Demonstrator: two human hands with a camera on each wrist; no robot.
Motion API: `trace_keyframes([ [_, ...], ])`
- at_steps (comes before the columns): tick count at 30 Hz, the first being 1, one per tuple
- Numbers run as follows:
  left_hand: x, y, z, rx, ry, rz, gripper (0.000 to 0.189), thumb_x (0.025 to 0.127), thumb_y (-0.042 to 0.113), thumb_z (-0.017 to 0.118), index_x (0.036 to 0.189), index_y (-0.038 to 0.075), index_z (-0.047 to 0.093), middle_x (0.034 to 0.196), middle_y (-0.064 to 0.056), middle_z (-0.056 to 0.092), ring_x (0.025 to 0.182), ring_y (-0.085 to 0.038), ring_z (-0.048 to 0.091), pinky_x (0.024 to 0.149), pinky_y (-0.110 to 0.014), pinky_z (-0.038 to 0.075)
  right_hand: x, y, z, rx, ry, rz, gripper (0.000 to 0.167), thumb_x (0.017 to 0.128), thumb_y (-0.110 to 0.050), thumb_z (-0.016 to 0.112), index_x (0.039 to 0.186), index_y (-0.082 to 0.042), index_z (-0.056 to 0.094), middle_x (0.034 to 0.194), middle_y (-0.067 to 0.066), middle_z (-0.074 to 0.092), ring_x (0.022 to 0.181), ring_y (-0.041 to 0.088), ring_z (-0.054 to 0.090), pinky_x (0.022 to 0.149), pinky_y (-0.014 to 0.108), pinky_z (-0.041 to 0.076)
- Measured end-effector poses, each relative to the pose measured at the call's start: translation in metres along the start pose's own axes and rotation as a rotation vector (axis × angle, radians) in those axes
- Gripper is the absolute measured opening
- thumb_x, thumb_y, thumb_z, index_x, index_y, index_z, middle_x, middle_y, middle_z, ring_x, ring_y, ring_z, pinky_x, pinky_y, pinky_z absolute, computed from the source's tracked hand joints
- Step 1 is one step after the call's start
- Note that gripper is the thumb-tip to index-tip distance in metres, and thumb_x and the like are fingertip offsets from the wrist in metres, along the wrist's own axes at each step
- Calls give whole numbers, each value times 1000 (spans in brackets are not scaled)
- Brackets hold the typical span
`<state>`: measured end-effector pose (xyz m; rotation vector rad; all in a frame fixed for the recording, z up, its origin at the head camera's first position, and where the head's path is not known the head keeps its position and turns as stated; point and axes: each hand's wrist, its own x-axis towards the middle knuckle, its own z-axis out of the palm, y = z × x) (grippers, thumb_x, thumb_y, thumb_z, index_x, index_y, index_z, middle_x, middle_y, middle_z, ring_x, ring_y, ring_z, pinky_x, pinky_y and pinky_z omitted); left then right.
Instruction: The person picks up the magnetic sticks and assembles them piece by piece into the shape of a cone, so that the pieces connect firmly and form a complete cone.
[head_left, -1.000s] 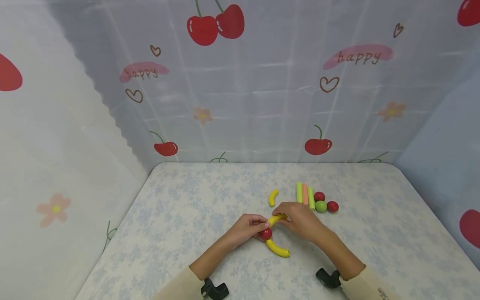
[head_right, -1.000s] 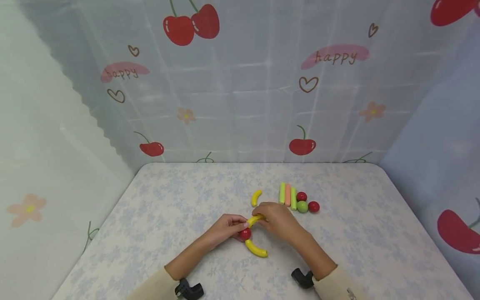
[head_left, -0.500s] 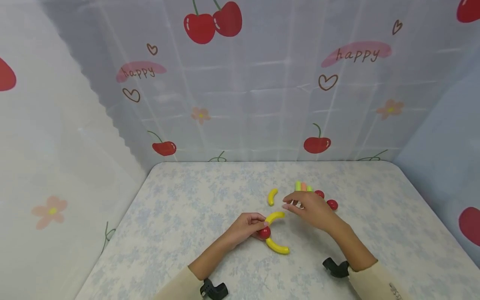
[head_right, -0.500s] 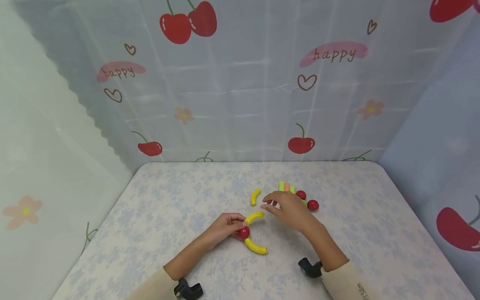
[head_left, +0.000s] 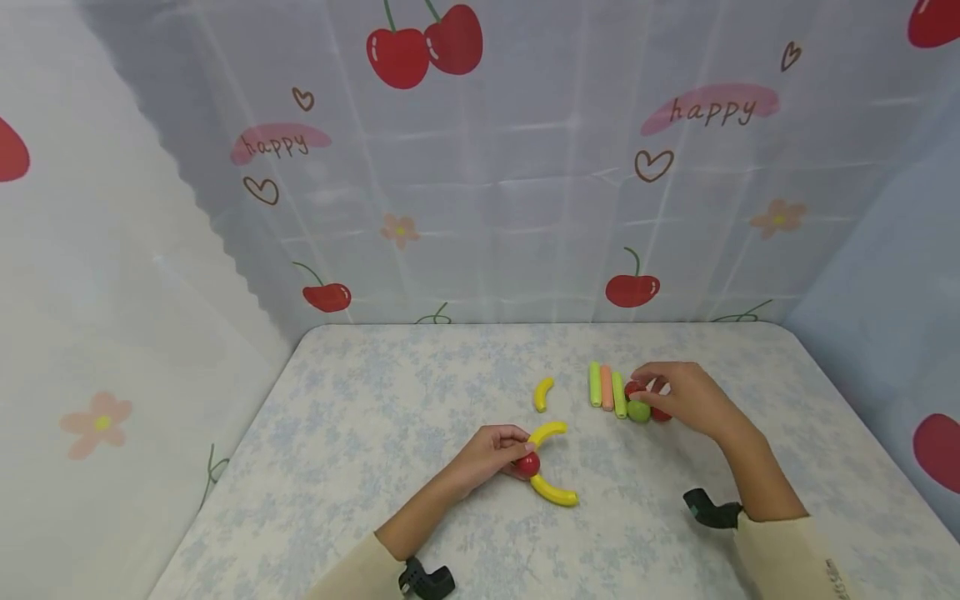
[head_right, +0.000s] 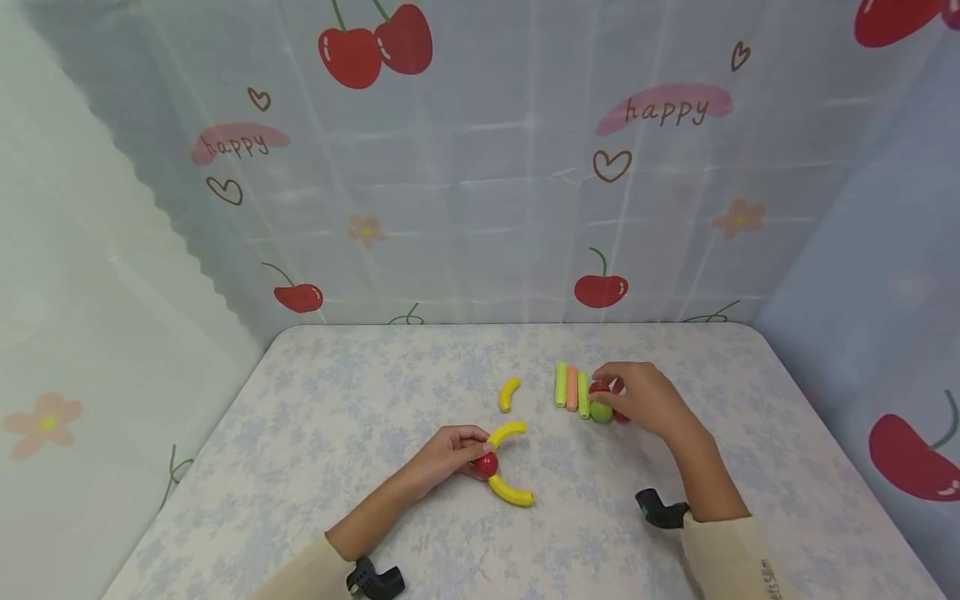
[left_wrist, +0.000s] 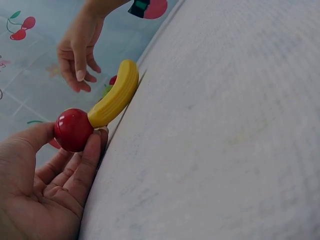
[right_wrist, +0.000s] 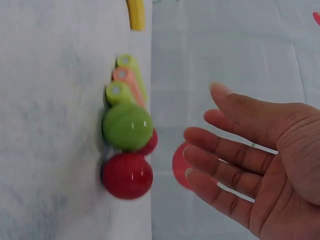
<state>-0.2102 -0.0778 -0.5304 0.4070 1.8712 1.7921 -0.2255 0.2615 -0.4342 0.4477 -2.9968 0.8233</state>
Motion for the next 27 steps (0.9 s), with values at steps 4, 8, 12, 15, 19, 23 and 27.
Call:
trace_keyframes([
  [4,1,1,0,2,1,1,25,100,16,66,118,-2,69,100,-11,74,85,-19,74,75,-33,61,0,15,-8,-2,-27,60,36,88,-19,80,117,1,71,106,15,71,91,27,64,67,35,57],
  [8,0,1,0,11,7,3,25,100,16,66,118,-3,68,100,-12,74,86,-19,73,75,-32,61,0,31,-9,9,-96,111,39,86,-20,82,117,2,70,106,16,70,91,27,63,71,36,58],
  [12,0,0,1,20,19,-10,25,100,16,66,117,-1,69,100,-10,74,86,-18,73,74,-32,61,-4,43,-8,43,-173,126,43,83,-21,86,114,3,71,103,13,70,88,25,62,71,36,57],
  [15,0,-1,1,16,20,-13,25,100,16,66,117,-1,69,100,-10,74,87,-18,73,75,-32,61,-5,49,-5,66,-193,115,41,80,-19,87,111,3,71,100,10,70,87,24,63,71,37,57],
  [19,0,-1,0,7,6,-2,26,101,15,65,119,-3,68,101,-11,74,88,-18,73,76,-32,61,-4,51,-2,69,-190,85,36,80,-15,87,108,3,72,97,9,71,86,25,64,72,39,58],
  [23,-1,-1,0,4,-11,11,27,102,14,63,120,-5,66,103,-12,74,88,-17,73,76,-32,61,-3,51,1,72,-201,80,34,81,-13,86,107,4,72,95,9,71,87,25,65,72,40,58],
  [27,0,0,0,4,-17,14,27,102,14,63,121,-5,66,103,-11,74,88,-16,73,77,-32,61,-3,50,0,58,-195,85,32,82,-11,85,106,5,73,93,9,71,85,24,65,71,40,58],
])
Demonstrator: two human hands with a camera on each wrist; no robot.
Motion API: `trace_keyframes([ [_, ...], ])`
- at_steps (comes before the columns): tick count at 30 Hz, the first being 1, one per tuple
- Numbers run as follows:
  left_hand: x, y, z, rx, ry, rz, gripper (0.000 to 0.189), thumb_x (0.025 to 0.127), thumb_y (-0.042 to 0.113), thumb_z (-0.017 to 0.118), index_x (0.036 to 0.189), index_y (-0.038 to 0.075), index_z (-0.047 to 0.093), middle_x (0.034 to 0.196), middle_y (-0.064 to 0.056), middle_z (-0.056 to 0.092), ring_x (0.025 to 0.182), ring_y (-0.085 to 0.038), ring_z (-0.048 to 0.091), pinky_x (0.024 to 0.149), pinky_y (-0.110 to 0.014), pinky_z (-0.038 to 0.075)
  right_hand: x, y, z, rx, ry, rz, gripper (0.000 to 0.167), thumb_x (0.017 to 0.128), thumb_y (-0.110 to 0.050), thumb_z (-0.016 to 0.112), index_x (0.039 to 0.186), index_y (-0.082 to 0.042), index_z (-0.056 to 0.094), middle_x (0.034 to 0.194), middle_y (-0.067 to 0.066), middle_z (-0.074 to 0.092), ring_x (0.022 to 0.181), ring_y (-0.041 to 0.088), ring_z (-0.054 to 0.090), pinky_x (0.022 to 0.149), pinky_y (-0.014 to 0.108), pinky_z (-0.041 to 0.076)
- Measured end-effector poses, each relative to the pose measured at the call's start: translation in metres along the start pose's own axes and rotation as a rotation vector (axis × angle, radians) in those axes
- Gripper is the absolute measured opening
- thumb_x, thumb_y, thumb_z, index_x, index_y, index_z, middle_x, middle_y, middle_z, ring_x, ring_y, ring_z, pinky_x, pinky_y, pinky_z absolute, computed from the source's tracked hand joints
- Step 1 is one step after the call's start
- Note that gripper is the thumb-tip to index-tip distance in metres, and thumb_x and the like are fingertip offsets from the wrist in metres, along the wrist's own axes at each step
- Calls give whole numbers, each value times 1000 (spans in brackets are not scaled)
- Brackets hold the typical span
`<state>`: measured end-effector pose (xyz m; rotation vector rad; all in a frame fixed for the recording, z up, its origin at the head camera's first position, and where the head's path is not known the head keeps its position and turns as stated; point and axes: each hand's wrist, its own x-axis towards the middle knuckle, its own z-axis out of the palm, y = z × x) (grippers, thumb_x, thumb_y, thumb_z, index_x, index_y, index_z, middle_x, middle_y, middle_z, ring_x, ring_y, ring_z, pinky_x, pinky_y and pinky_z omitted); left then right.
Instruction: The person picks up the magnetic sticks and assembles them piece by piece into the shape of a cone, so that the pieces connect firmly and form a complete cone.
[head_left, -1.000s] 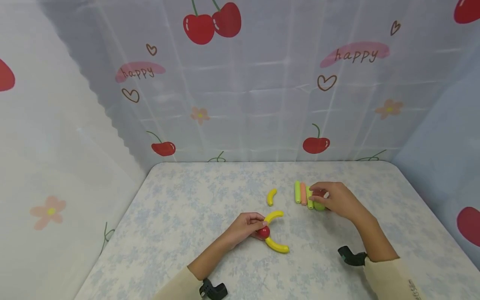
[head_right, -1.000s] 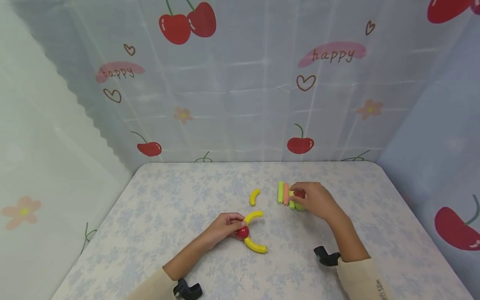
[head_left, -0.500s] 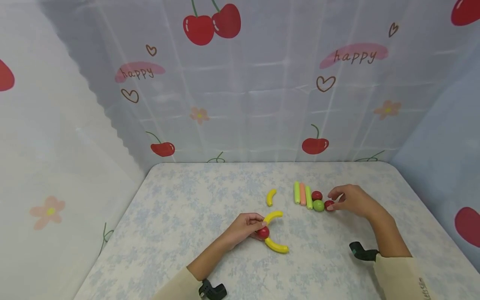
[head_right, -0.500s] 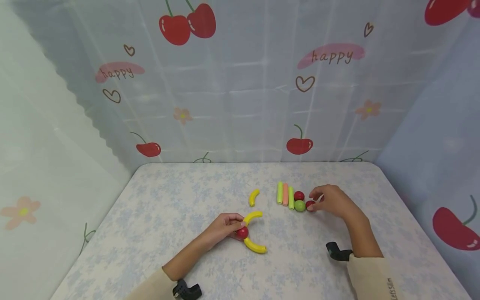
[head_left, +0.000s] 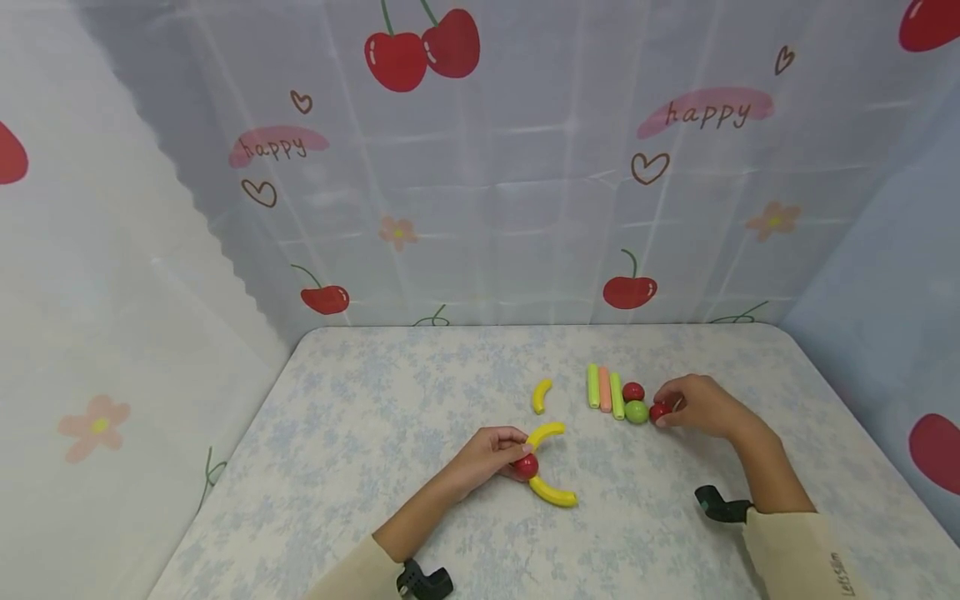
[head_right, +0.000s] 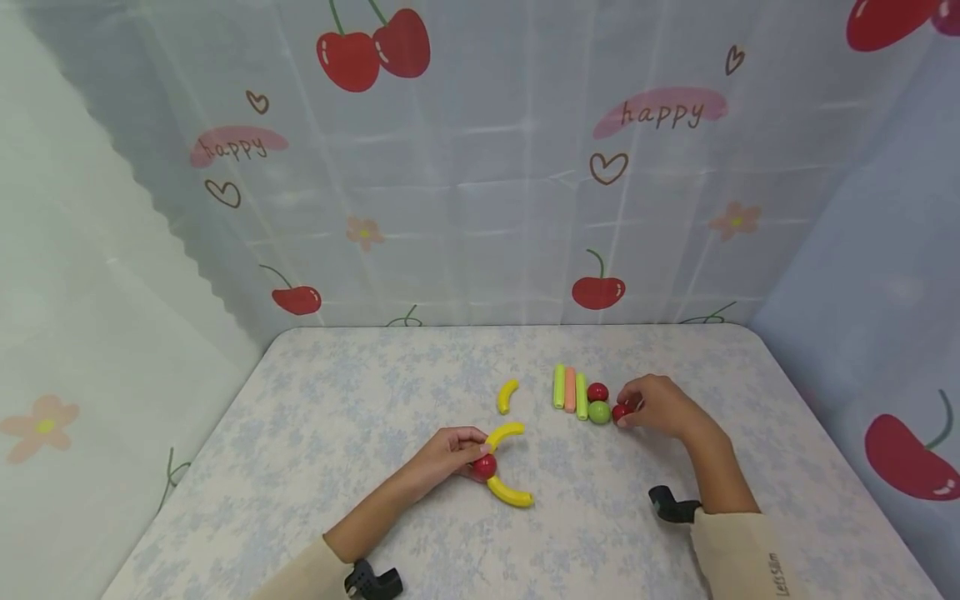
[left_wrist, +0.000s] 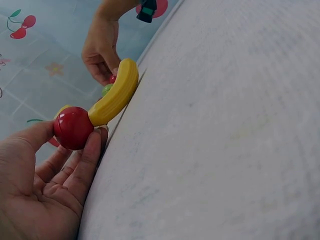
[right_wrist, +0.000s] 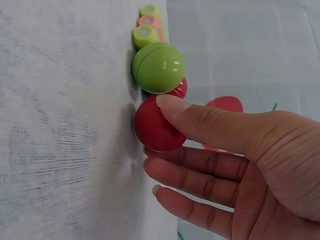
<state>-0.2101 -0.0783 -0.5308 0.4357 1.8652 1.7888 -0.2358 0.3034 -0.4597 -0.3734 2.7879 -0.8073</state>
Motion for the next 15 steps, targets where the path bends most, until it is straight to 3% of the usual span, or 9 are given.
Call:
trace_keyframes([
  [7,0,1,-1,-3,-9,-6,25,101,14,64,120,-3,68,101,-10,74,86,-16,73,76,-32,61,-5,-11,-7,-36,66,-12,34,84,-12,83,112,4,71,94,8,70,84,22,62,68,35,56],
  [15,1,-3,-1,-52,-36,13,29,102,14,62,122,-8,65,101,-14,74,85,-19,74,78,-35,61,-10,-34,-11,29,128,-107,35,85,-17,84,113,0,73,100,8,72,88,23,65,69,32,56],
])
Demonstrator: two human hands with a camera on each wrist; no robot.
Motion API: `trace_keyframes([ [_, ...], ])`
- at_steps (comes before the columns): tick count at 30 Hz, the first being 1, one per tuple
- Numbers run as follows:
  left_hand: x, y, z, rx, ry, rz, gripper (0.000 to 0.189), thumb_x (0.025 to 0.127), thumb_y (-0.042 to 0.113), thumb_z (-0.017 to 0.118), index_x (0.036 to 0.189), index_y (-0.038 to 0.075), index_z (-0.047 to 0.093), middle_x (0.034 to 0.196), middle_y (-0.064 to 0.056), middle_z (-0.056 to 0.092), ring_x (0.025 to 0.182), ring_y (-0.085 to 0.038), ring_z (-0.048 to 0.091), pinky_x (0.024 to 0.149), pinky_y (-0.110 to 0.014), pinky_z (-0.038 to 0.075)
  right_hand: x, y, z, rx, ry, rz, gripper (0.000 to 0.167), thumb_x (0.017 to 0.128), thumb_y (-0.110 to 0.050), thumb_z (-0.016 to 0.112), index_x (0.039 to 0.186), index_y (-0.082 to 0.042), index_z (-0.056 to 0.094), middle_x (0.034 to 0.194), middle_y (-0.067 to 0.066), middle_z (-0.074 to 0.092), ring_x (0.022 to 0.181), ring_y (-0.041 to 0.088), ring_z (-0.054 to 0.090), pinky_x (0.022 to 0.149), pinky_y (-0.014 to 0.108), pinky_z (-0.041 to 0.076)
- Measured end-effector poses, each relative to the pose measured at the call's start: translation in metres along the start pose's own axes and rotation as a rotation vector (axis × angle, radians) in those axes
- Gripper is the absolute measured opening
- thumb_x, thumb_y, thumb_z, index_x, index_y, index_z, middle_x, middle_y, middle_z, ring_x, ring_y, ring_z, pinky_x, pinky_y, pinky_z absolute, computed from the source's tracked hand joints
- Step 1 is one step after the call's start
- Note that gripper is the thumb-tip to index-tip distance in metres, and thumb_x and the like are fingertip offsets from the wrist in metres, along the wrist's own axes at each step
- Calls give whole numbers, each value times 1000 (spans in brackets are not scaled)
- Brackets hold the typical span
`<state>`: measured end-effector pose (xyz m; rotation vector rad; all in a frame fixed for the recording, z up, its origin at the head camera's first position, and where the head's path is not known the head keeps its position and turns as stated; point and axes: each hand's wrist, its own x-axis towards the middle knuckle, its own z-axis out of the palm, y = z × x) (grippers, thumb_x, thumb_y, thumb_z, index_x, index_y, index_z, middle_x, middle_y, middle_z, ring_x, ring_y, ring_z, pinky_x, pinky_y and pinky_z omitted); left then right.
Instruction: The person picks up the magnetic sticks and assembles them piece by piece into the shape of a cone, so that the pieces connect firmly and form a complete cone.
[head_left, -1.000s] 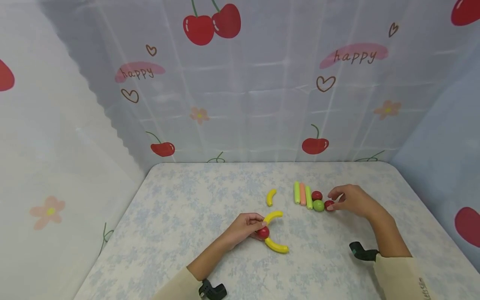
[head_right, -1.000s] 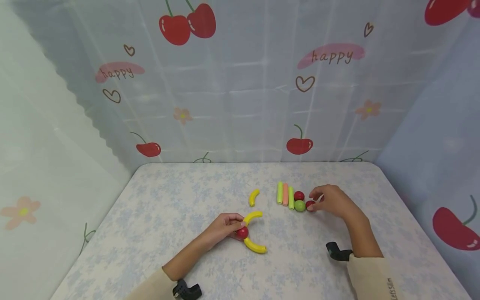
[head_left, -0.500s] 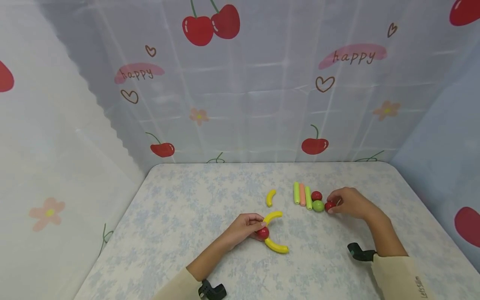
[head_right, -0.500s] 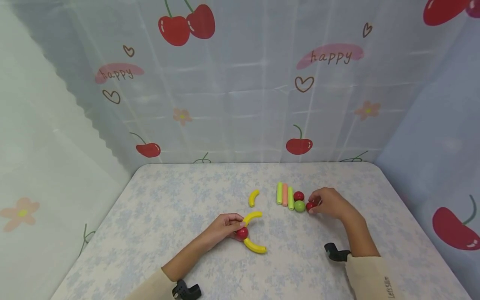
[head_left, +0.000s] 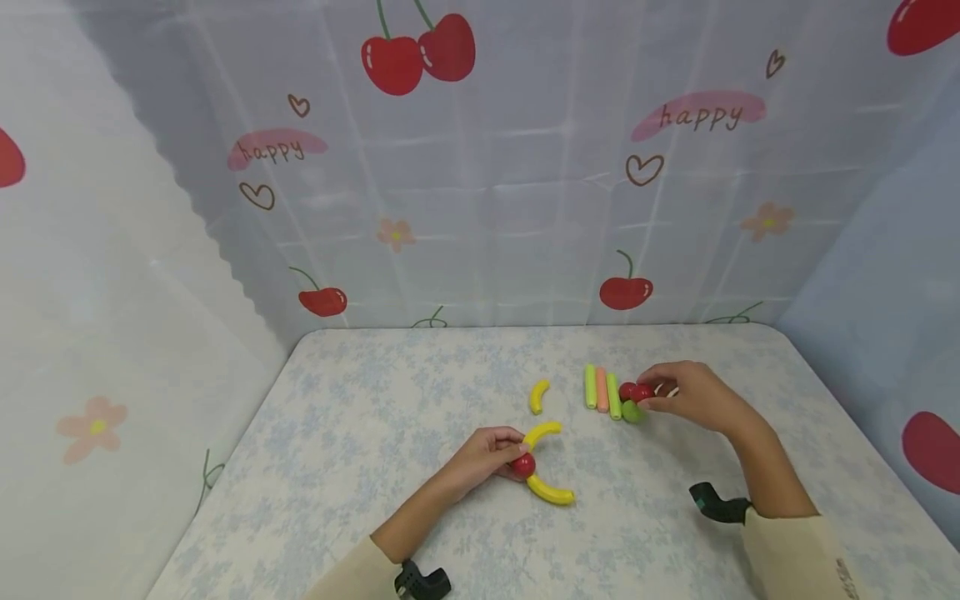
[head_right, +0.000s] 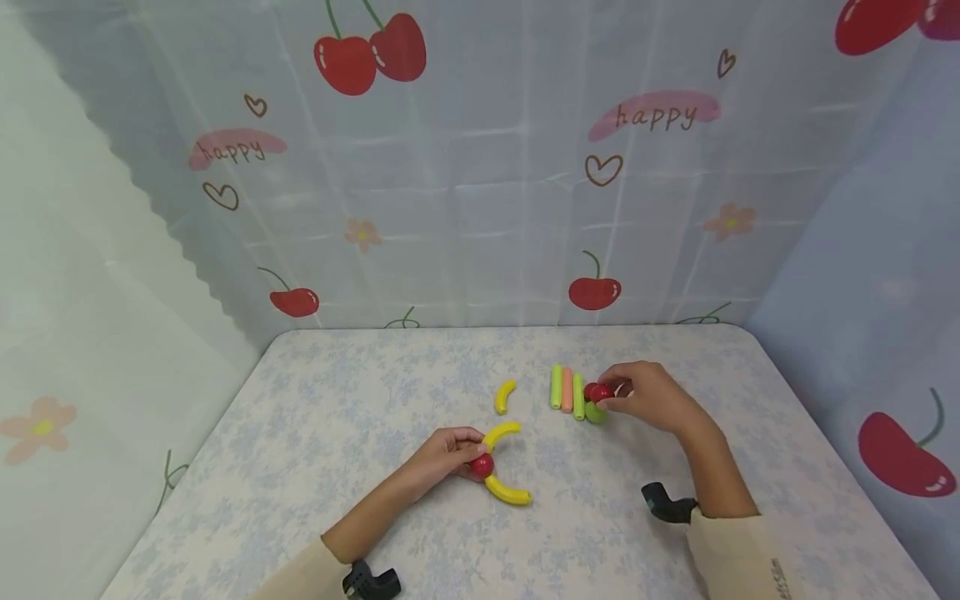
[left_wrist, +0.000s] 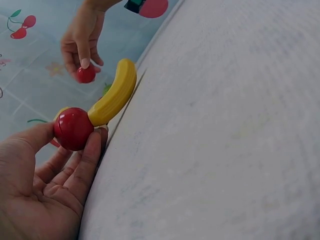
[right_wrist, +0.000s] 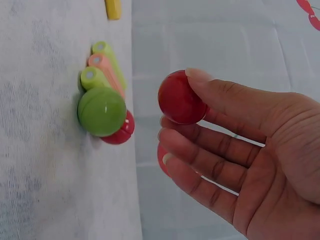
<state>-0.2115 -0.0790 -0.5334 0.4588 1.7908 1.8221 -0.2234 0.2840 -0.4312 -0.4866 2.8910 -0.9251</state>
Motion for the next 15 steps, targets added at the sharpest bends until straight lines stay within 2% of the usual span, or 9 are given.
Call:
trace_keyframes([
  [7,0,0,0,2,9,4,29,103,14,61,122,-8,64,104,-14,73,86,-21,74,79,-36,61,5,-12,10,43,-24,-61,31,86,-10,82,115,-1,73,100,4,72,88,19,65,71,29,56],
  [15,-1,1,0,-8,3,6,29,103,13,61,122,-8,64,105,-13,73,89,-21,74,81,-37,60,10,-27,26,73,-54,-90,36,85,-12,83,118,-1,72,97,0,72,86,17,64,71,26,56],
])
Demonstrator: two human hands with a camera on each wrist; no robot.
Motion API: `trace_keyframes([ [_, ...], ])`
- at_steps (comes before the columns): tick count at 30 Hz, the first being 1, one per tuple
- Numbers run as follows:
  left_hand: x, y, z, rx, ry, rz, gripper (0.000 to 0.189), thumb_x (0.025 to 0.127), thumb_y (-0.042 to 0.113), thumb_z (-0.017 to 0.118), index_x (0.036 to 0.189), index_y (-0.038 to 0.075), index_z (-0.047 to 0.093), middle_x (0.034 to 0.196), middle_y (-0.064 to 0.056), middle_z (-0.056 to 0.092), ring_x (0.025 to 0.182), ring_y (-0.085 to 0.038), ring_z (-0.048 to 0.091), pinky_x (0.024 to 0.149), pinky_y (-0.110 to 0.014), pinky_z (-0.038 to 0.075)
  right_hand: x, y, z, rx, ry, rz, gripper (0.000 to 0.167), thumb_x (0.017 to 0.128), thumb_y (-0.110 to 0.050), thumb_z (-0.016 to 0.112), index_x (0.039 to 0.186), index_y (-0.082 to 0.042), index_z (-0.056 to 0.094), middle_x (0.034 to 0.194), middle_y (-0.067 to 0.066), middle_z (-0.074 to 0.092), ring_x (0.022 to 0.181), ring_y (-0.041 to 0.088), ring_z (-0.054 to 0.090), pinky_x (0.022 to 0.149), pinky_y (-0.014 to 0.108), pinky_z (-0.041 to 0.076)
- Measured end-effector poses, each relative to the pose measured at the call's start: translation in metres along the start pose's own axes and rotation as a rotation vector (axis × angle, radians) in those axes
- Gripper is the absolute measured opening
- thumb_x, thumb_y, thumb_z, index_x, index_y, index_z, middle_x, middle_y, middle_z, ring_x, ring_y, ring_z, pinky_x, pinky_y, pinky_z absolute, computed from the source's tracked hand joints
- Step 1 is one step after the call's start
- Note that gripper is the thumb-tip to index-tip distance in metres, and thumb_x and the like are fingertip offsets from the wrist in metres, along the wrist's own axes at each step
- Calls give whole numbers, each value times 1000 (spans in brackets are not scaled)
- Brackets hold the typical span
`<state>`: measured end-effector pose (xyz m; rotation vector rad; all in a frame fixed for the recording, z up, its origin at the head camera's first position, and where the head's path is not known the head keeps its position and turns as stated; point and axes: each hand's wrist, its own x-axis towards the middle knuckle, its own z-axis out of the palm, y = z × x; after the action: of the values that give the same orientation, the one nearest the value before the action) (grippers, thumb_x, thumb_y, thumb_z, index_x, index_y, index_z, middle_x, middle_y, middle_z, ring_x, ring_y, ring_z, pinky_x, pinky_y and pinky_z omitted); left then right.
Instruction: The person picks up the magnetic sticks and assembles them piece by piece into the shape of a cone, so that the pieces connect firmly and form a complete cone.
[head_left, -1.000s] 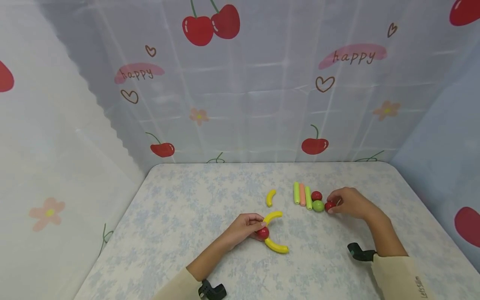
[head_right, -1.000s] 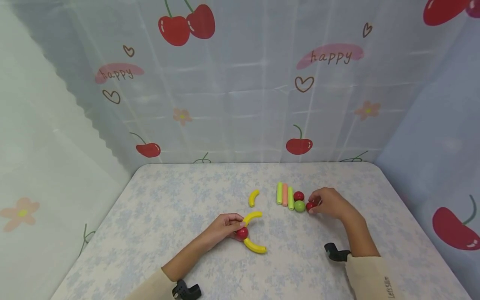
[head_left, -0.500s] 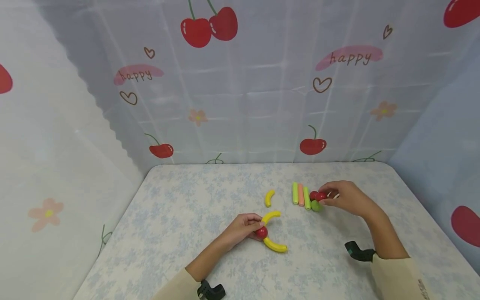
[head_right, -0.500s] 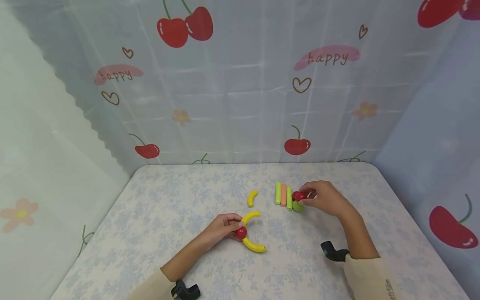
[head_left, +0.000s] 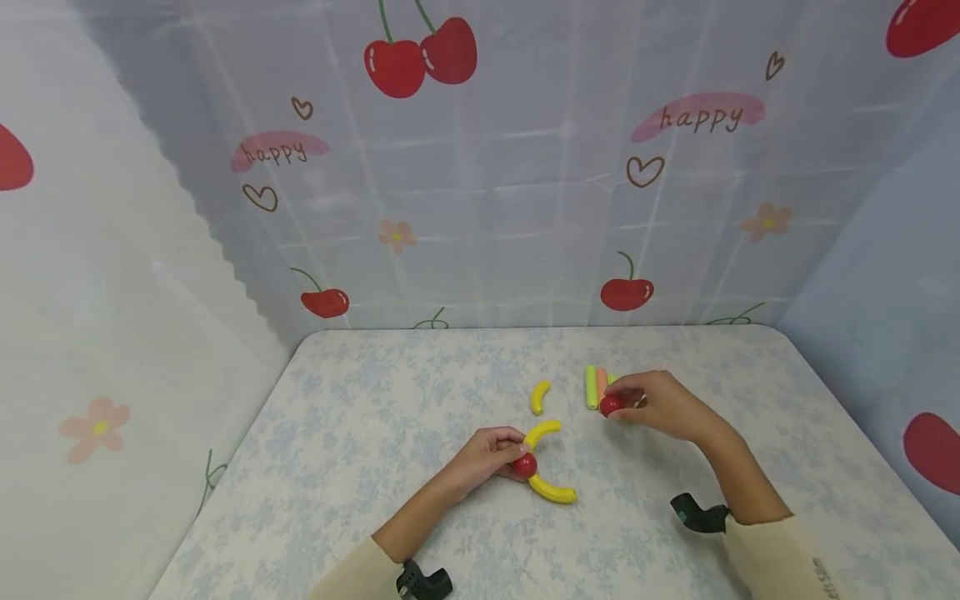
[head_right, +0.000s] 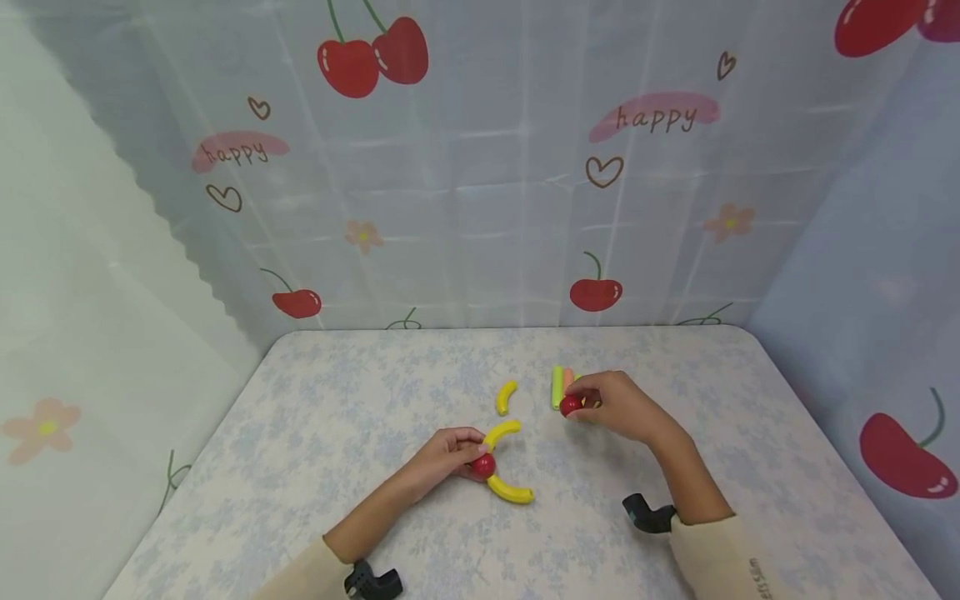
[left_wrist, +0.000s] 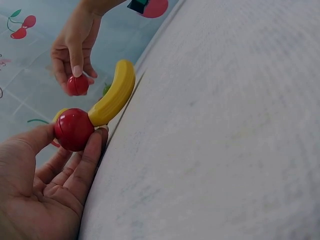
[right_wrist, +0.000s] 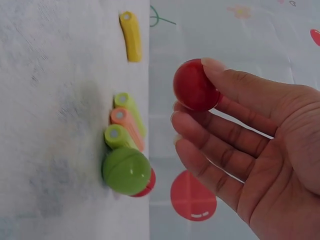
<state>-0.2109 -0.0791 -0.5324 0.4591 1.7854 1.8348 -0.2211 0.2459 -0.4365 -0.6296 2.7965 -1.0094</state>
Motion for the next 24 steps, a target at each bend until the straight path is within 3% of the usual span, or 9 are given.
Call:
trace_keyframes([
  [14,0,0,1,-18,5,0,27,103,11,60,122,-8,64,105,-13,73,89,-21,73,80,-37,60,8,-9,26,103,-75,-52,36,85,-8,83,118,1,71,102,2,71,88,16,66,75,27,59],
  [24,-1,0,1,-15,14,-8,26,103,11,60,122,-8,63,104,-11,72,89,-21,73,81,-38,60,12,-9,40,164,-121,-77,32,86,-12,83,115,-4,72,101,-1,73,89,14,69,76,26,59],
])
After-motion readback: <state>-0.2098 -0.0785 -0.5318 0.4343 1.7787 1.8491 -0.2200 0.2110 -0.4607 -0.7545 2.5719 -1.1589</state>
